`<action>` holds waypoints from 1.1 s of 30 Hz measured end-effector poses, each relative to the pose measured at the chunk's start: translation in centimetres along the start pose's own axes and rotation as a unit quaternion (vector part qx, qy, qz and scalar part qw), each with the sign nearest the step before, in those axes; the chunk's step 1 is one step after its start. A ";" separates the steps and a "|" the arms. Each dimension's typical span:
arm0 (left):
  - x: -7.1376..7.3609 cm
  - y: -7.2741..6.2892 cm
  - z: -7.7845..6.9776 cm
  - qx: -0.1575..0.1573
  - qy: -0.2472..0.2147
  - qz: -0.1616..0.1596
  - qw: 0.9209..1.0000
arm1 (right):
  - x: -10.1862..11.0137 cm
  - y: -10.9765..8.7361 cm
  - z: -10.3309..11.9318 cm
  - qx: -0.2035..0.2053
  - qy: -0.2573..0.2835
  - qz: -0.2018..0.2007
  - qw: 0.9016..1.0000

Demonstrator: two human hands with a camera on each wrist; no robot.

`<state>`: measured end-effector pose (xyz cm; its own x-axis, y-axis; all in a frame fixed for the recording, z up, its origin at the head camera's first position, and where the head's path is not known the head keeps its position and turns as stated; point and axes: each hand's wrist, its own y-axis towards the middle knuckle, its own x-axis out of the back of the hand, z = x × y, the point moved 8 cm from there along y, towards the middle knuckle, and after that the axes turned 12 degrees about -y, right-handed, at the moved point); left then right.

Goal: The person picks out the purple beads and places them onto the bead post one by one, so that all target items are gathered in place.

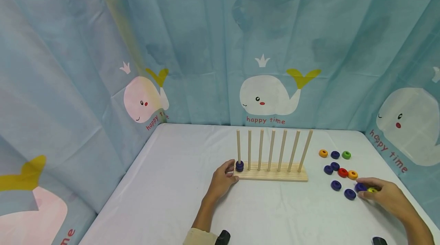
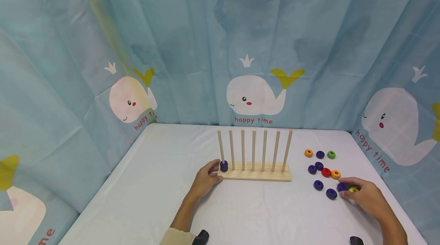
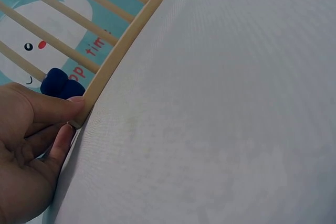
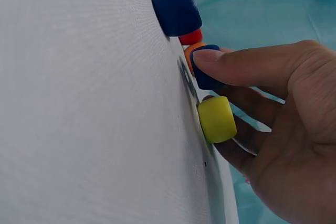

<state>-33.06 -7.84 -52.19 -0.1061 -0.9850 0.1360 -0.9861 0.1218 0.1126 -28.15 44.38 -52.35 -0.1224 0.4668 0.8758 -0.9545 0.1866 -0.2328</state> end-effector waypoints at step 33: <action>0.0 0.1 0.1 0.005 0.002 -0.003 1.000 | 3.0 -2.7 7.2 0.097 0.006 -0.130 0.987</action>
<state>-33.13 -7.85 -52.24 -0.0993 -0.9854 0.1384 -0.9880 0.1141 0.1037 -27.90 39.08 -46.10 0.1348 0.4356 0.8900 -0.9875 0.1332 0.0843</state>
